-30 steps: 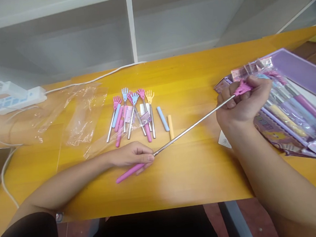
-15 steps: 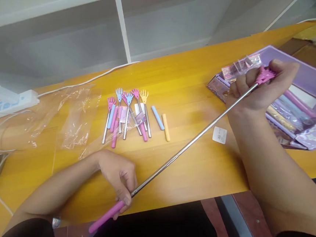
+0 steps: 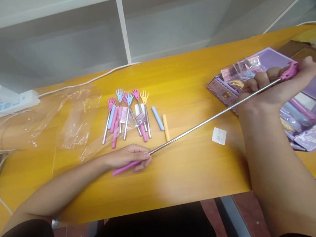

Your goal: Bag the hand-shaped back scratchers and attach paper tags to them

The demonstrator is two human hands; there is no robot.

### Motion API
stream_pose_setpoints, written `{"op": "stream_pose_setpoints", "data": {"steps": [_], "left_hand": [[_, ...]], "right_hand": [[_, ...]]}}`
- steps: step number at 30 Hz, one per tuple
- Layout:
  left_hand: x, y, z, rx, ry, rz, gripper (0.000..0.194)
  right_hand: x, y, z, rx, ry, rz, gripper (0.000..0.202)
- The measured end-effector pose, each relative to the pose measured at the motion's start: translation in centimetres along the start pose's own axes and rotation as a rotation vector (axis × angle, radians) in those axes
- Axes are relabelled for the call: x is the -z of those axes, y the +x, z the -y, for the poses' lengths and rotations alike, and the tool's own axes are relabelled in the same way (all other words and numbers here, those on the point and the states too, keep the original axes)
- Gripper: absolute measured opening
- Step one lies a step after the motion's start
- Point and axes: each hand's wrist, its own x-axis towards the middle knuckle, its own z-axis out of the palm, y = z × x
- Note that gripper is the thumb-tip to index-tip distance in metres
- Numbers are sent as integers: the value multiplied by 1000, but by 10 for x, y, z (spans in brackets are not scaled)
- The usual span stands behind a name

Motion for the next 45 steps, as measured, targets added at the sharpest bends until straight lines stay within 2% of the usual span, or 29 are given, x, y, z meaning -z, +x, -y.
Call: {"op": "stream_pose_setpoints", "data": {"steps": [3, 10, 13, 17, 23, 31, 38, 45], "left_hand": [[-1, 0, 5, 1, -45, -84, 39], [-3, -1, 6, -10, 16, -122, 39], [-3, -1, 7, -18, 27, -123, 40], [-4, -1, 8, -8, 28, -130, 43], [-7, -1, 4, 12, 14, -144, 47], [-9, -2, -1, -1, 15, -133, 46], [-8, -2, 0, -4, 22, -125, 44], [-8, -2, 2, -2, 14, -132, 45]], "right_hand": [[-1, 1, -4, 8, -18, -44, 62], [-9, -6, -12, 15, -55, -100, 65], [-7, -6, -11, 13, -82, -92, 64], [-3, -5, -9, 83, -84, -58, 60], [-7, -12, -4, 103, -147, -103, 54], [-9, -13, -1, 123, -153, -97, 56], [-3, -10, 0, 140, -116, -35, 55], [-6, -7, -4, 132, -192, -109, 54]]}}
